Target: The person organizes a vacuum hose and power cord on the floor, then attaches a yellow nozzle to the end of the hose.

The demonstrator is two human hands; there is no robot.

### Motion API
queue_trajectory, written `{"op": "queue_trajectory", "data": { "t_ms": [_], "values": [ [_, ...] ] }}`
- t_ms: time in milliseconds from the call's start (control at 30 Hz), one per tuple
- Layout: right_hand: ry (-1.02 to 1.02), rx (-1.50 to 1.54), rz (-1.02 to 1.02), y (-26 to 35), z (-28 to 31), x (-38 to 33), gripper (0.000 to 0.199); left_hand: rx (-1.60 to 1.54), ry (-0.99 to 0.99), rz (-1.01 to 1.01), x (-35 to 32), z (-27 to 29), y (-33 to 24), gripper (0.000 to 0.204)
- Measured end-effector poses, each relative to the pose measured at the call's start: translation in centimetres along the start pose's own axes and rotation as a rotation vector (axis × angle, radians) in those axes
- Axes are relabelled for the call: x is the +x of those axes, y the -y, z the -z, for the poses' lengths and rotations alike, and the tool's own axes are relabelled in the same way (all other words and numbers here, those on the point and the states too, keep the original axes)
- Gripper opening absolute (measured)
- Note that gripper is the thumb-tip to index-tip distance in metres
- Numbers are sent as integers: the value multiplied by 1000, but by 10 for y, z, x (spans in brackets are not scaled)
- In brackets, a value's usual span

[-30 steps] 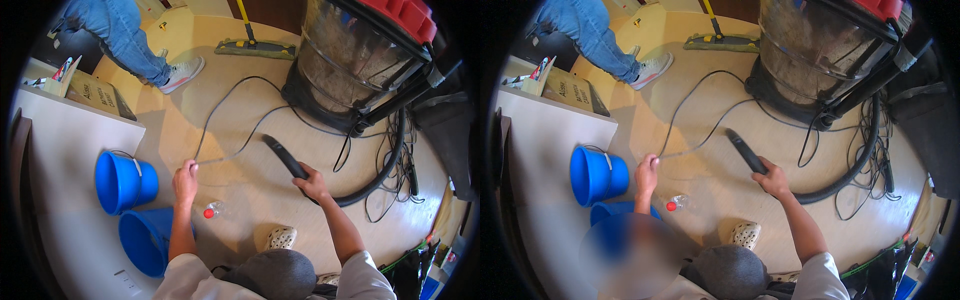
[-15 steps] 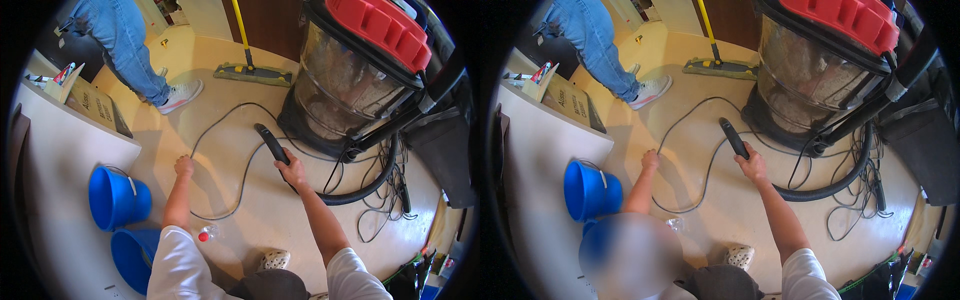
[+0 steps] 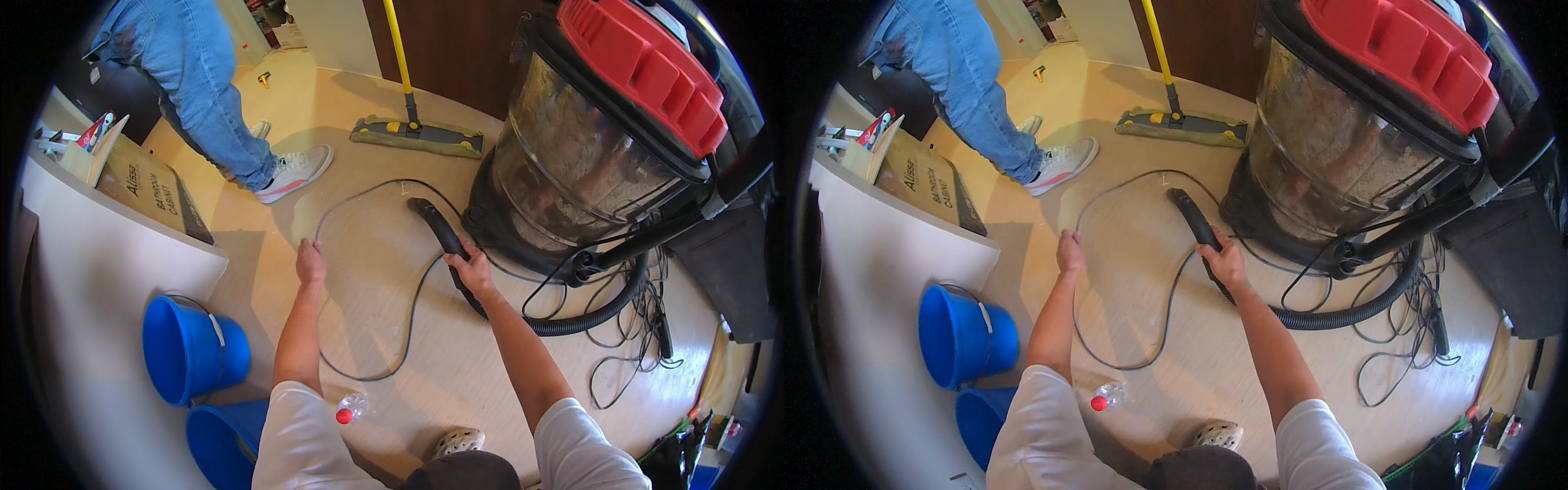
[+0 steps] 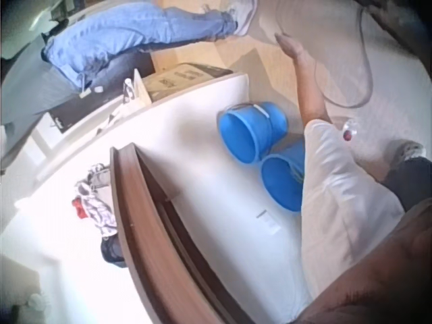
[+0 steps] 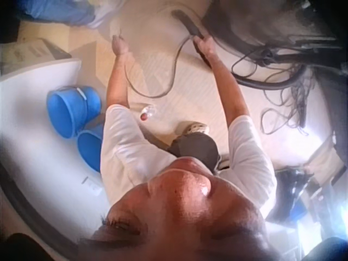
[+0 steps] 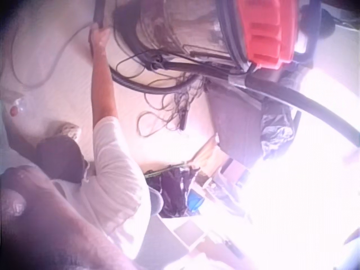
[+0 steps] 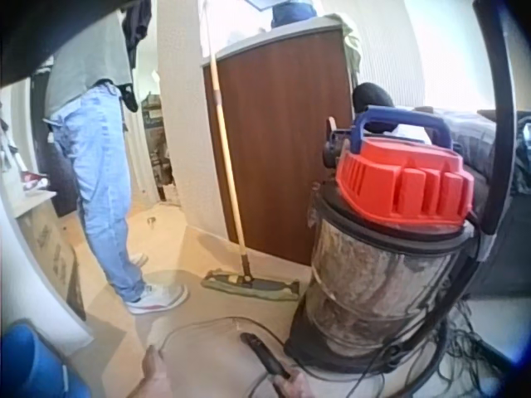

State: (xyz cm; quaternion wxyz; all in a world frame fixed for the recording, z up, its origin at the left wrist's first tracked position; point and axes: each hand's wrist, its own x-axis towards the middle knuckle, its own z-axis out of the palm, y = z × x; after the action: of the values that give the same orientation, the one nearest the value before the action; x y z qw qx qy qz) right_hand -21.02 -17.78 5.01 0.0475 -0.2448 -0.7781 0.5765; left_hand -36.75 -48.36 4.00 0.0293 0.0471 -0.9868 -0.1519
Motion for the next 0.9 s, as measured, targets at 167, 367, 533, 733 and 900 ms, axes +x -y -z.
{"op": "queue_trajectory", "data": {
  "t_ms": [167,367,533,733,900],
  "values": [
    [3,103,35,25,-8,15,62,-362,-434,-395,1,65,-41,19],
    [38,-28,112,27,-28,24,63,-616,-332,-293,-48,126,-94,17],
    [-75,81,73,9,-16,1,62,-770,-389,-305,-84,132,-115,20],
    [-77,134,90,18,13,-71,58,-996,-351,-7,-108,115,-109,22],
    [-193,239,13,30,37,-47,61,-816,-295,121,-146,63,-77,31]
  ]
}}
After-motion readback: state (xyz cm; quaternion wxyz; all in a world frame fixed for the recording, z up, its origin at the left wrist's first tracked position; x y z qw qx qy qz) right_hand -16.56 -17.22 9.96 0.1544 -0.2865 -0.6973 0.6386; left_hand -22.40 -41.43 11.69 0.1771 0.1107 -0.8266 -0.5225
